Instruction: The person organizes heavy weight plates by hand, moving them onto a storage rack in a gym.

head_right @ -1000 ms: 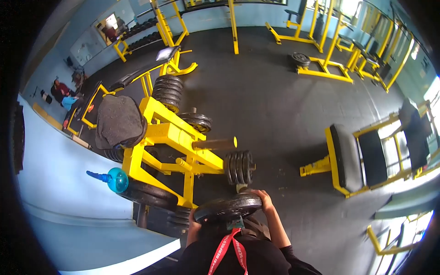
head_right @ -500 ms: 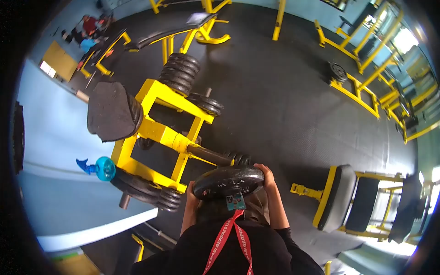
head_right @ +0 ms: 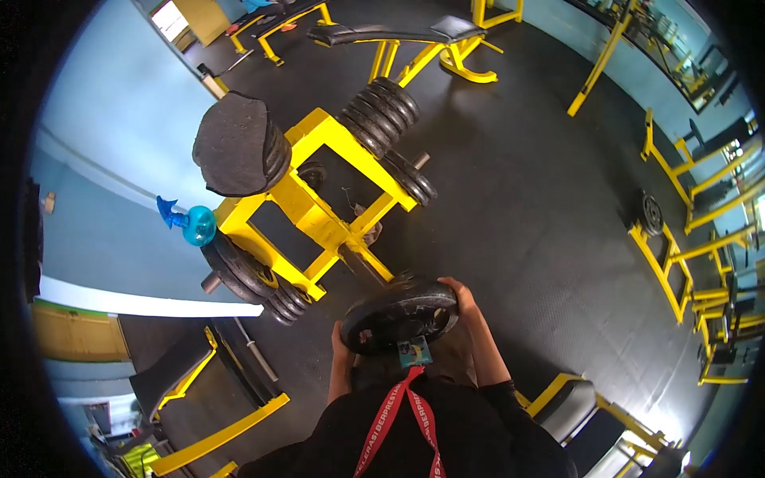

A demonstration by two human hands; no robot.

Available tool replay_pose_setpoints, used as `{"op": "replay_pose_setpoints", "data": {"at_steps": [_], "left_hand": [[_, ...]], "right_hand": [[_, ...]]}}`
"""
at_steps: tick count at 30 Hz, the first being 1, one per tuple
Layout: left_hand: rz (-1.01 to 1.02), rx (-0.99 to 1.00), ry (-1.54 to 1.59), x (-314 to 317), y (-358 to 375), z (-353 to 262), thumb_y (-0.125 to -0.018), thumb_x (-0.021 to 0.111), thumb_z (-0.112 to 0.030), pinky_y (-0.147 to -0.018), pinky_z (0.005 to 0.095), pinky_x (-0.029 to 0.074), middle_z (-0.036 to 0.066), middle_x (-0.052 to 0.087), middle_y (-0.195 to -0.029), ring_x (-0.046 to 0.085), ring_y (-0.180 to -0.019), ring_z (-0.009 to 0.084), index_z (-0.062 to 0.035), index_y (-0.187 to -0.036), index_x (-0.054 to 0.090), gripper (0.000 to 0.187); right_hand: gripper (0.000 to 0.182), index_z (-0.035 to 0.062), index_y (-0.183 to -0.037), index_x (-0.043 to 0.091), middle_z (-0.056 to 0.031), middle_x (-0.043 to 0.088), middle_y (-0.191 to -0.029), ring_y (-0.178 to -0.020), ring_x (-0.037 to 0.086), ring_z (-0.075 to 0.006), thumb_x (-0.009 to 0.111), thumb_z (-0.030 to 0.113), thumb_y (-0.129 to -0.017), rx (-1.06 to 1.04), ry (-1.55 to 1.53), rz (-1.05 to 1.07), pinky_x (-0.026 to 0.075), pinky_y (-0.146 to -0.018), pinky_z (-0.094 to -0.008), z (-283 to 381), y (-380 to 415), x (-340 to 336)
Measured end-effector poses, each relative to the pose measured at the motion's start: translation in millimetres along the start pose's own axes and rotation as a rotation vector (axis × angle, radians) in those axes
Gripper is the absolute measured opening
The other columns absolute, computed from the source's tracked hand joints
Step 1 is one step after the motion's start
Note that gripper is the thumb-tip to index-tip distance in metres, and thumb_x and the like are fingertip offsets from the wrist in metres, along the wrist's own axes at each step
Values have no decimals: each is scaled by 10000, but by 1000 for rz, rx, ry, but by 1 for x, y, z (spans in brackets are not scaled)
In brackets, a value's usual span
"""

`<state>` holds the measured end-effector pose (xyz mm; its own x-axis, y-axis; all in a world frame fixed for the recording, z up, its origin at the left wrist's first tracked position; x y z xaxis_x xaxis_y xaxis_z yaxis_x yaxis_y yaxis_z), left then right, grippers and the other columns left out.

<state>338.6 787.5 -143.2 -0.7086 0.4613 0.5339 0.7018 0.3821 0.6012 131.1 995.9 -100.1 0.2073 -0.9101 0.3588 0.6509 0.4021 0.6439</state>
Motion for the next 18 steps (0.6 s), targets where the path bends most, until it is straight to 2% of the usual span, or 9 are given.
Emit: {"op": "replay_pose_setpoints", "data": {"at_steps": [2, 4, 6, 7, 9, 12, 18], "left_hand": [[-173, 104, 0, 5, 7, 0, -871, 244, -332, -497, 271, 399, 81, 527, -602, 491, -515, 175, -15, -796, 516, 424], [-190, 87, 33, 6, 10, 5, -870, 242, -332, -498, 273, 400, 79, 523, -592, 491, -511, 175, -16, -788, 518, 428], [-203, 78, 63, 11, 11, 2, -870, 240, -331, -500, 275, 402, 78, 519, -582, 490, -508, 175, -16, -779, 520, 431], [-239, 58, 79, 13, 15, 2, -869, 238, -339, -504, 279, 401, 76, 518, -582, 487, -507, 179, -14, -779, 520, 439], [-281, 40, 101, 15, 18, 4, -867, 235, -348, -508, 283, 401, 75, 517, -583, 485, -507, 182, -13, -779, 519, 447], [-265, 66, 114, 16, 12, 6, -864, 220, -365, -524, 295, 397, 73, 512, -574, 475, -501, 189, -18, -740, 525, 478], [-309, 34, 78, 10, 12, 2, -859, 208, -371, -542, 291, 388, 68, 500, -551, 465, -496, 188, -28, -677, 527, 502]], "right_hand": [[285, 33, -862, 579, -63, 589, -742, -668, 559, -152, 544, 290, -745, 112, 63, 31, 438, -635, -265, 3, 0, 4], [298, 35, -850, 580, -67, 590, -735, -661, 561, -152, 551, 308, -734, 140, 104, 55, 441, -636, -267, 7, -8, 6], [294, 36, -840, 580, -61, 590, -703, -598, 561, -143, 541, 309, -737, 150, 91, 79, 451, -556, -258, 9, -19, 12], [294, 36, -840, 580, -61, 590, -703, -598, 561, -143, 541, 309, -737, 151, 98, 94, 451, -556, -258, 12, -23, 16], [284, 38, -834, 578, -56, 588, -665, -524, 553, -131, 545, 302, -734, 162, 98, 125, 441, -452, -236, 17, -26, 23], [280, 30, -826, 575, -58, 582, -633, -482, 543, -120, 548, 293, -733, 148, 116, 131, 417, -388, -209, 15, -40, 27], [290, -4, -835, 558, -81, 576, -638, -489, 548, -129, 547, 269, -739, 226, 84, 214, 445, -400, -218, 13, -56, 40]]}}
Point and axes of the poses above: each hand's wrist, its own y-axis away from the middle knuckle, its own x-axis out of the palm, z = x × y, the point moved 6 cm from there along -y, towards the middle knuckle
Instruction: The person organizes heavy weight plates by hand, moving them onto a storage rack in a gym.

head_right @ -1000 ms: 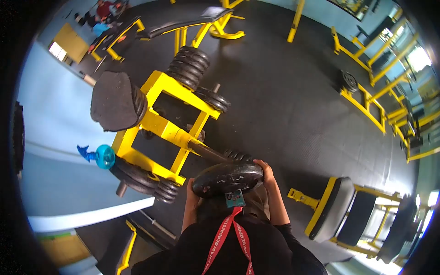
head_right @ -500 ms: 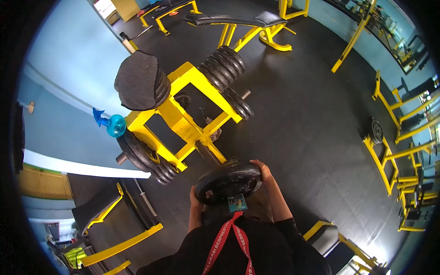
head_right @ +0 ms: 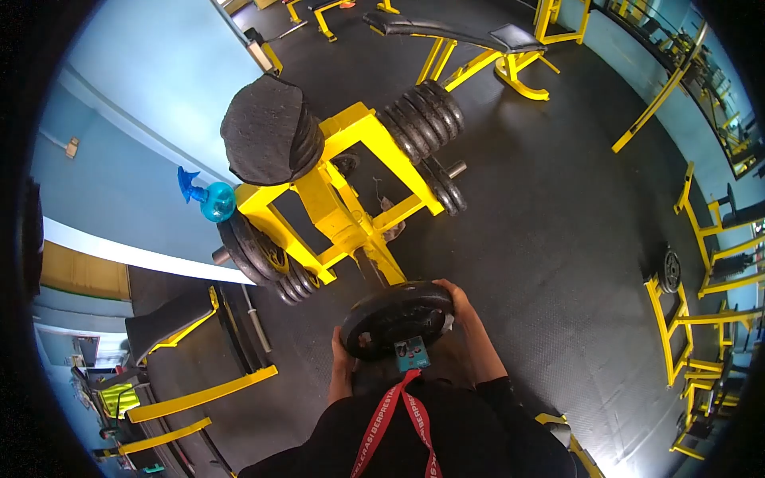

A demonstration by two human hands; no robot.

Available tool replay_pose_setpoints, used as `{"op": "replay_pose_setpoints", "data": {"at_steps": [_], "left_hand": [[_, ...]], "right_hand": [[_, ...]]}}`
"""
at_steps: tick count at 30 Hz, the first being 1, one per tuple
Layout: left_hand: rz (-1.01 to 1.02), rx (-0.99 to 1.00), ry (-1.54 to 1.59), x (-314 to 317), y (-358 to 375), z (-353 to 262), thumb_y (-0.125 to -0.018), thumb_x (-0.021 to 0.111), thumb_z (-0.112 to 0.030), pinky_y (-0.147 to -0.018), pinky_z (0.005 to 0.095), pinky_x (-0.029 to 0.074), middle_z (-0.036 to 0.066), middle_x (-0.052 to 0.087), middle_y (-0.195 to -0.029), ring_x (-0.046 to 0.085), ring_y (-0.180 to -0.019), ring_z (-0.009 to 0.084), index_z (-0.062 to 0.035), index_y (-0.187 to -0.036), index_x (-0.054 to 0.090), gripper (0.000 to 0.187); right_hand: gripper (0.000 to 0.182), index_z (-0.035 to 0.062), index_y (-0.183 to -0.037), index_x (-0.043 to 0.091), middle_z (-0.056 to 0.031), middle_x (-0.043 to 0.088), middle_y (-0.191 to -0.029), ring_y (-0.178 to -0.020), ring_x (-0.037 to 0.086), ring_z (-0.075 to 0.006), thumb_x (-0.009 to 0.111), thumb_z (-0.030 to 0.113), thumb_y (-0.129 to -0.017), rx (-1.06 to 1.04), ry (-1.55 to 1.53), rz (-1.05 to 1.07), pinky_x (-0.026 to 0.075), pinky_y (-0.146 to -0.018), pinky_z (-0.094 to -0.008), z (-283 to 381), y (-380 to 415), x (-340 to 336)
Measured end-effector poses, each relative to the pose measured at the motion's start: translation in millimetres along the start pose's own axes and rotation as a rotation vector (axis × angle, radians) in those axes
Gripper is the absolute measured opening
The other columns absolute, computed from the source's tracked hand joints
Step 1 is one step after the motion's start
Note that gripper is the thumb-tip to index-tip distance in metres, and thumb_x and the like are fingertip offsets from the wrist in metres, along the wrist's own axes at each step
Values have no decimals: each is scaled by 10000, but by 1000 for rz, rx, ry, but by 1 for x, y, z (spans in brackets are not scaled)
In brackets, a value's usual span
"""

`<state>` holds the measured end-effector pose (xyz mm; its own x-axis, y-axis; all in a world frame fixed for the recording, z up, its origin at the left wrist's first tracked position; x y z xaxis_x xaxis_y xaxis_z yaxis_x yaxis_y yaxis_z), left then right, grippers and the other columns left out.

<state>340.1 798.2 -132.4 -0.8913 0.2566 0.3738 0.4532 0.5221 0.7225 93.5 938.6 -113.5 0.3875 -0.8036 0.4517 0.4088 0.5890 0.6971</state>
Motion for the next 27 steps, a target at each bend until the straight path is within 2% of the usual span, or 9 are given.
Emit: {"op": "replay_pose_setpoints", "data": {"at_steps": [2, 7, 15, 17, 18, 20, 21, 23, 27], "left_hand": [[108, 78, 25, -4, -7, -1, -813, 387, -269, -549, 253, 450, 83, 553, -762, 533, -647, 166, -9, -812, 522, 293], [3, 30, 74, 8, -2, -12, -802, 403, -286, -602, 258, 444, 77, 554, -769, 532, -687, 163, -16, -817, 535, 301], [60, 54, 77, -23, -31, 4, -789, 442, -309, -694, 296, 428, 88, 554, -794, 521, -745, 175, -12, -845, 532, 314], [-58, 465, -432, -49, -53, 3, -795, 474, -244, -734, 307, 410, 97, 538, -857, 502, -808, 194, -24, -883, 523, 243], [-55, 470, -428, -47, -55, 0, -795, 474, -244, -734, 307, 410, 97, 538, -857, 502, -808, 194, -24, -883, 523, 243], [-97, 807, -814, -35, -43, -18, -793, 484, -152, -745, 314, 402, 99, 515, -907, 488, -843, 209, -42, -910, 515, 163], [-97, 807, -813, -35, -45, -18, -793, 484, -152, -745, 314, 402, 99, 515, -907, 488, -843, 209, -42, -910, 515, 163], [34, 444, -81, -45, -67, -4, -831, 437, -294, -759, 306, 399, 59, 537, -849, 501, -800, 162, -52, -901, 506, 262], [-32, 678, -445, -49, -76, -14, -815, 450, -337, -794, 309, 379, 55, 525, -875, 488, -845, 167, -58, -917, 505, 302]], "right_hand": [[292, -9, -836, 556, -87, 577, -651, -491, 551, -137, 547, 267, -740, 3, 14, -15, 450, -400, -223, 0, -6, 1], [295, -11, -841, 554, -107, 582, -702, -507, 560, -158, 551, 266, -738, -3, -26, 28, 456, -401, -220, 2, -21, 4], [262, 37, -870, 572, -110, 590, -817, -695, 580, -186, 548, 261, -736, 29, 19, 60, 476, -659, -304, 5, -36, 6], [263, 32, -877, 569, -107, 584, -826, -719, 574, -187, 542, 255, -739, -7, 3, 69, 470, -677, -303, 4, -45, 6], [265, 27, -885, 565, -105, 579, -836, -743, 568, -187, 536, 249, -742, -36, -17, 74, 463, -695, -303, 4, -52, 5], [266, 21, -888, 559, -102, 572, -839, -762, 560, -188, 533, 244, -745, -78, 16, 103, 456, -714, -306, 3, -67, 3], [268, 14, -891, 553, -99, 565, -843, -782, 551, -189, 529, 239, -747, -117, 48, 131, 448, -732, -309, 2, -74, 1], [268, 11, -889, 549, -98, 560, -843, -783, 548, -191, 528, 237, -746, -155, 86, 155, 444, -737, -306, -4, -91, -7], [271, 13, -887, 544, -99, 552, -848, -787, 544, -196, 532, 242, -742, -381, 298, 232, 437, -742, -303, -3, -114, -8]]}}
Point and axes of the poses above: each hand's wrist, its own y-axis away from the middle knuckle, its own x-axis out of the palm, z = x × y, the point moved 6 cm from there along -y, towards the middle knuckle
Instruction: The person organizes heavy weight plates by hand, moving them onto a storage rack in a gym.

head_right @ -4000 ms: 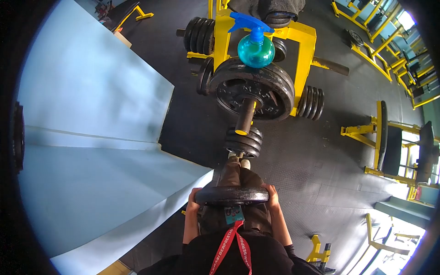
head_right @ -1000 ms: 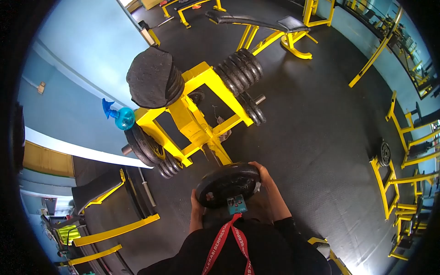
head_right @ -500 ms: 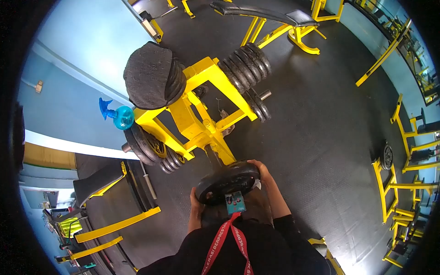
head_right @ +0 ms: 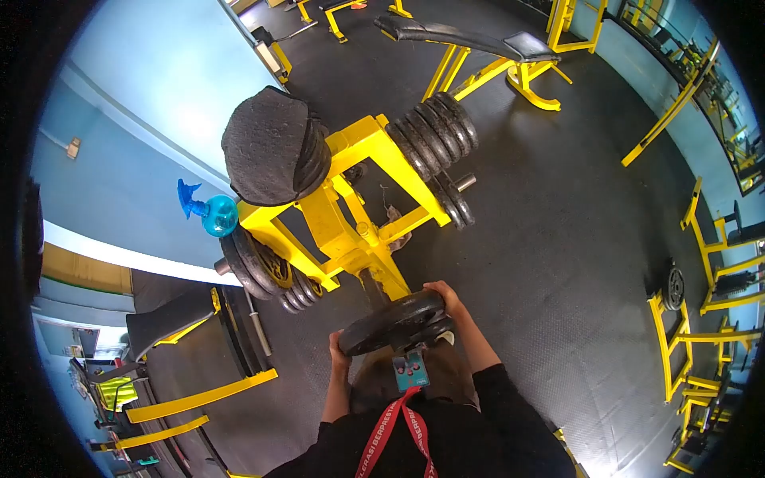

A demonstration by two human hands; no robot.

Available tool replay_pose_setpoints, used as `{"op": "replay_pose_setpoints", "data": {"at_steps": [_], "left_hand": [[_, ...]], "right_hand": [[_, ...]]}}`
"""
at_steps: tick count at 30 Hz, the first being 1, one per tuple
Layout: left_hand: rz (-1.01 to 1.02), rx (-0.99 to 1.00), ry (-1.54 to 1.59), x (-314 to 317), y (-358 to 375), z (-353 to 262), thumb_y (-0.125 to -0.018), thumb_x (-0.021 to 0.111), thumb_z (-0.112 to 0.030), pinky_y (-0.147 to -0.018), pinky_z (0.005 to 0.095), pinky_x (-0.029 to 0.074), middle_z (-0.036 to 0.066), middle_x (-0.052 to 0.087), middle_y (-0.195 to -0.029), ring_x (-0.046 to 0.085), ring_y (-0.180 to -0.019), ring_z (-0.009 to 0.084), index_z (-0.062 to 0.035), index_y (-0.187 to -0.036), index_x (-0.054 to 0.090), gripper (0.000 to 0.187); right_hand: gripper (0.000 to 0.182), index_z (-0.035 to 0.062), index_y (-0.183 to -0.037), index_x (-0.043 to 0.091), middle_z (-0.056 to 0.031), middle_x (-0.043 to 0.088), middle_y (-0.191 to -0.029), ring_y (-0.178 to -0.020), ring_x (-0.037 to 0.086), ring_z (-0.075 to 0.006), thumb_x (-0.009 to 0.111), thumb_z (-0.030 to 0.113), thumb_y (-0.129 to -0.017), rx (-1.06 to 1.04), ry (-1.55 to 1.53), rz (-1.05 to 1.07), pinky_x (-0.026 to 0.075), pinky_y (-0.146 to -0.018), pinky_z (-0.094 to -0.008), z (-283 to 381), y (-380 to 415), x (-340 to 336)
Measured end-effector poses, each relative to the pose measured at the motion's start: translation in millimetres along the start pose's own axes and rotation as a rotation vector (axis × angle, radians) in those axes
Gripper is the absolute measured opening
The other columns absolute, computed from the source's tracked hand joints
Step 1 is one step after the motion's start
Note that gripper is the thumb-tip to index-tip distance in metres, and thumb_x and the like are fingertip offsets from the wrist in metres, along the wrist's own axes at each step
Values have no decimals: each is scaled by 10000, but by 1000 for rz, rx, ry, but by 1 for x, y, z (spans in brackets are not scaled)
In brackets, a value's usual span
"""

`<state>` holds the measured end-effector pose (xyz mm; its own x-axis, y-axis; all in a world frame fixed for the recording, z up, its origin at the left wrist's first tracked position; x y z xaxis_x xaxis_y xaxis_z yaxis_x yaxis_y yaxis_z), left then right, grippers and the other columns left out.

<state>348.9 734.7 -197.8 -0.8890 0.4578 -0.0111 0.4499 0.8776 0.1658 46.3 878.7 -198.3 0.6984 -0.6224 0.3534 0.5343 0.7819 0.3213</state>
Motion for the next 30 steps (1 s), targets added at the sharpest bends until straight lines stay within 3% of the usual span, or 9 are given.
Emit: {"op": "replay_pose_setpoints", "data": {"at_steps": [3, 8, 11, 16, 18, 21, 24, 26, 30], "left_hand": [[-68, 80, -111, -4, -6, 6, -802, 458, -353, -790, 308, 382, 53, 517, -887, 490, -848, 177, -65, -926, 506, 317], [-156, -256, 348, -3, -36, 16, -760, 496, -389, -757, 338, 412, 65, 509, -877, 498, -842, 193, -72, -940, 495, 364], [-206, -384, 367, 7, -39, -7, -731, 514, -414, -688, 340, 451, 73, 508, -881, 507, -840, 204, -81, -940, 492, 393], [-180, -349, 425, -3, -57, 30, -720, 514, -395, -580, 334, 481, 85, 502, -874, 529, -785, 226, -73, -958, 478, 402], [-159, -338, 434, -3, -63, 41, -721, 511, -389, -544, 331, 485, 90, 499, -873, 534, -765, 232, -66, -968, 470, 409], [-162, -208, 354, -2, -73, 25, -722, 502, -405, -522, 318, 489, 107, 499, -881, 541, -742, 234, -49, -981, 456, 442], [-159, -332, 462, 8, -82, 0, -724, 493, -415, -513, 298, 493, 121, 499, -900, 539, -762, 231, -41, -995, 451, 464], [-136, -441, 495, 11, -89, -2, -708, 515, -345, -808, 311, 374, 72, 459, -909, 469, -874, 190, -68, -871, 533, 322], [-116, -362, 442, 7, -107, 7, -697, 521, -361, -804, 307, 373, 80, 460, -905, 469, -866, 200, -54, -891, 533, 363]], "right_hand": [[261, 32, -892, 547, -95, 548, -856, -786, 543, -188, 525, 244, -742, 204, -186, -51, 437, -738, -303, 7, -5, 9], [242, 51, -897, 556, -73, 535, -870, -797, 538, -172, 506, 239, -753, 188, -153, -27, 438, -727, -304, 23, -26, 23], [227, 53, -898, 564, -63, 520, -873, -818, 528, -167, 495, 221, -761, 245, -185, -38, 429, -741, -299, 25, -32, 27], [223, 31, -873, 544, -74, 522, -870, -838, 513, -183, 554, 211, -743, 138, -233, -73, 394, -792, -298, 24, -37, 26], [236, 32, -871, 531, -81, 496, -867, -839, 512, -201, 575, 213, -726, -38, 22, -120, 406, -774, -319, 28, -44, 21], [193, 43, -907, 576, -93, 485, -929, -927, 477, -216, 481, 64, -741, 10, -36, -164, 376, -828, -303, 31, -49, 26], [198, 48, -901, 566, -93, 491, -920, -919, 482, -210, 509, 146, -739, 50, -40, -205, 382, -821, -305, 37, -57, 33], [208, 53, -892, 563, -90, 494, -916, -904, 490, -209, 521, 182, -735, 123, -131, -246, 390, -812, -310, 33, -67, 35], [312, 25, -855, 548, -105, 494, -872, -821, 508, -213, 594, 270, -667, 162, -236, -277, 412, -746, -328, 18, -79, 29]]}}
Point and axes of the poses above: each hand's wrist, its own y-axis away from the middle knuckle, its own x-axis out of the palm, z = x × y, the point moved 6 cm from there along -y, towards the middle knuckle
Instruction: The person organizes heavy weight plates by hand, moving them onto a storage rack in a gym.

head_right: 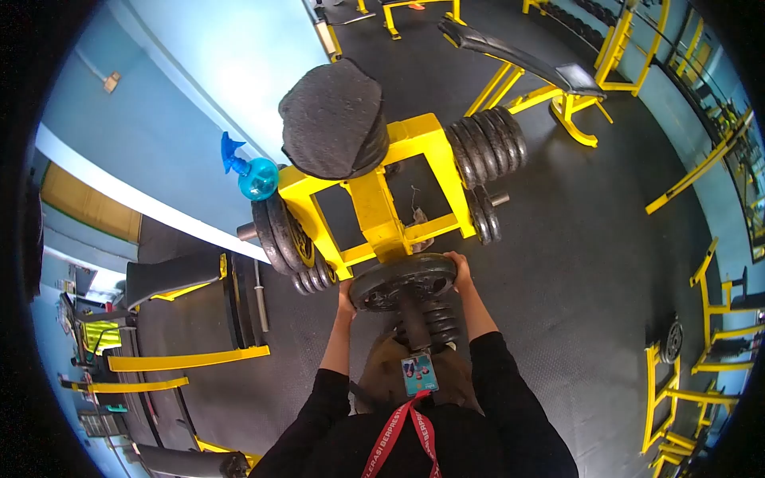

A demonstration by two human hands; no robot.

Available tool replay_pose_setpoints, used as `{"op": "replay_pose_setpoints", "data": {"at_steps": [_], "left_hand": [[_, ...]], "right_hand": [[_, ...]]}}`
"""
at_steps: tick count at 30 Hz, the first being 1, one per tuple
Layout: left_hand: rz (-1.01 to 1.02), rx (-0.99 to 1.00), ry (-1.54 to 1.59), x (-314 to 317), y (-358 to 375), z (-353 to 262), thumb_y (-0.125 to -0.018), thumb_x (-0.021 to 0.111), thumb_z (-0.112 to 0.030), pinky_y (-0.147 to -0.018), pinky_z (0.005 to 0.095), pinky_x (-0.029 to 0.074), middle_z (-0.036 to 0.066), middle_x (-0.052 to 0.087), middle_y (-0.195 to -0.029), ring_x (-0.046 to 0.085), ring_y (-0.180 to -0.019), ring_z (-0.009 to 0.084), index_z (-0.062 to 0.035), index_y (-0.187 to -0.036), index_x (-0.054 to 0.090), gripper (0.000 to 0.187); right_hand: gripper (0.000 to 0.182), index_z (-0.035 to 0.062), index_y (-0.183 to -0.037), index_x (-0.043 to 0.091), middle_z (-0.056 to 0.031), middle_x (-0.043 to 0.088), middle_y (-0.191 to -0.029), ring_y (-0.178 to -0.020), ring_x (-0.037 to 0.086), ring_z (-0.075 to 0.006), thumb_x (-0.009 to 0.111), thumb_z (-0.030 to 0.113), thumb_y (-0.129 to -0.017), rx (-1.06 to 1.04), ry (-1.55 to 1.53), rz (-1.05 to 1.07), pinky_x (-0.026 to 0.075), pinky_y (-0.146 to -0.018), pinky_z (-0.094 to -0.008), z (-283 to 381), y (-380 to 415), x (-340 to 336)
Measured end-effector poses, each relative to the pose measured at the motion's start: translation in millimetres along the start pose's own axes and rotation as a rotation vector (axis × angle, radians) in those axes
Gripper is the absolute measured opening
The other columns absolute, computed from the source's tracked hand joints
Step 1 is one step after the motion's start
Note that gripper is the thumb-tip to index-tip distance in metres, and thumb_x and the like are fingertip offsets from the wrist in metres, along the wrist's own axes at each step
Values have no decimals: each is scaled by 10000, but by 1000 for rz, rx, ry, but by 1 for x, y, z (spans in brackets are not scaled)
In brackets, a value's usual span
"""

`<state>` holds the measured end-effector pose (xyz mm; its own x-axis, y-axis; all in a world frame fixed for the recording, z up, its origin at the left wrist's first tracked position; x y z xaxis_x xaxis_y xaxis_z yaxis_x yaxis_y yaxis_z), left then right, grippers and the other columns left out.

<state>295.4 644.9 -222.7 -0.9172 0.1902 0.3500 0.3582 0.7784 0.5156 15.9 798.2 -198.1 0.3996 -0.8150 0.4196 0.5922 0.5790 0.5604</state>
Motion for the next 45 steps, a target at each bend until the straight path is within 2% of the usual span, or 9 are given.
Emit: {"op": "replay_pose_setpoints", "data": {"at_steps": [8, 18, 23, 28, 30, 33, 39, 42, 45], "left_hand": [[168, 22, -193, -6, -37, 12, -775, 432, -116, -822, 288, 357, 134, 441, -956, 437, -947, 234, -62, -981, 527, 234], [83, -72, -52, 3, -51, 3, -698, 523, -316, -788, 285, 399, 141, 511, -917, 501, -863, 220, -20, -944, 537, 386], [182, -145, -14, 30, -28, -24, -750, 470, -343, -464, 299, 499, 144, 567, -894, 580, -735, 224, -6, -1010, 488, 426], [-85, -36, -55, 31, 11, -47, -753, 454, -308, -636, 251, 440, 126, 580, -757, 559, -695, 191, 28, -807, 579, 363], [-75, 580, -486, 36, 31, -92, -777, 467, -217, -679, 255, 418, 119, 569, -763, 541, -703, 188, 22, -861, 555, 268], [-414, 1143, -566, 28, 85, -184, -760, 533, -112, -802, 333, 352, 118, 467, -979, 444, -924, 241, -2, -1024, 466, 294], [-690, 1201, -762, 34, 44, -388, -594, 746, -277, -943, 375, 247, 197, 360, -1164, 334, -1100, 305, 52, -1188, 305, 810], [-353, 1300, -822, 55, -11, -441, -466, 802, -352, -925, 374, 290, 230, 325, -1198, 346, -1109, 342, 61, -1238, 219, 1052], [74, 1285, -712, 72, -50, -453, -493, 795, -357, -759, 329, 430, 173, 452, -1090, 492, -946, 273, 26, -1209, 293, 955]], "right_hand": [[413, 74, -935, 548, -112, 556, -912, -800, 535, -253, 594, 352, -633, 120, 40, 60, 418, -748, -370, 1, -5, 12], [292, 72, -869, 569, -109, 563, -862, -794, 528, -252, 563, 298, -685, 142, -109, 15, 424, -702, -362, -15, -43, 6], [313, 44, -833, 578, -104, 582, -777, -711, 544, -245, 525, 326, -708, 119, -54, 33, 435, -682, -330, 5, -21, 27], [276, 11, -814, 594, -81, 596, -716, -645, 552, -188, 506, 260, -734, -69, 62, -28, 428, -616, -274, 20, -22, 19], [250, -1, -820, 594, -70, 605, -724, -650, 562, -164, 498, 225, -770, -434, 651, -128, 430, -604, -257, 61, -11, 20], [231, -11, -824, 577, -91, 607, -740, -670, 564, -135, 519, 209, -787, -892, 632, -264, 431, -613, -253, 143, 29, 54], [454, -40, -758, 581, -96, 584, -652, -613, 558, -137, 529, 411, -780, -958, 522, -104, 420, -591, -258, 247, 115, 230], [557, -44, -733, 583, -94, 565, -611, -586, 547, -136, 615, 508, -665, -739, 544, -191, 411, -555, -259, 242, 110, 285], [420, -26, -738, 588, -58, 561, -660, -605, 513, -114, 671, 379, -665, -740, 591, -198, 390, -566, -237, 228, 95, 304]]}}
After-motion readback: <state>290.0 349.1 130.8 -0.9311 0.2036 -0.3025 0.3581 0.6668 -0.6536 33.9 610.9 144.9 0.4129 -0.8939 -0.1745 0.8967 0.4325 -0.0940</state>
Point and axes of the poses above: each hand's wrist, its own y-axis away from the middle knuckle, its own x-axis out of the palm, z = x × y, the point moved 6 cm from there along -y, towards the middle knuckle
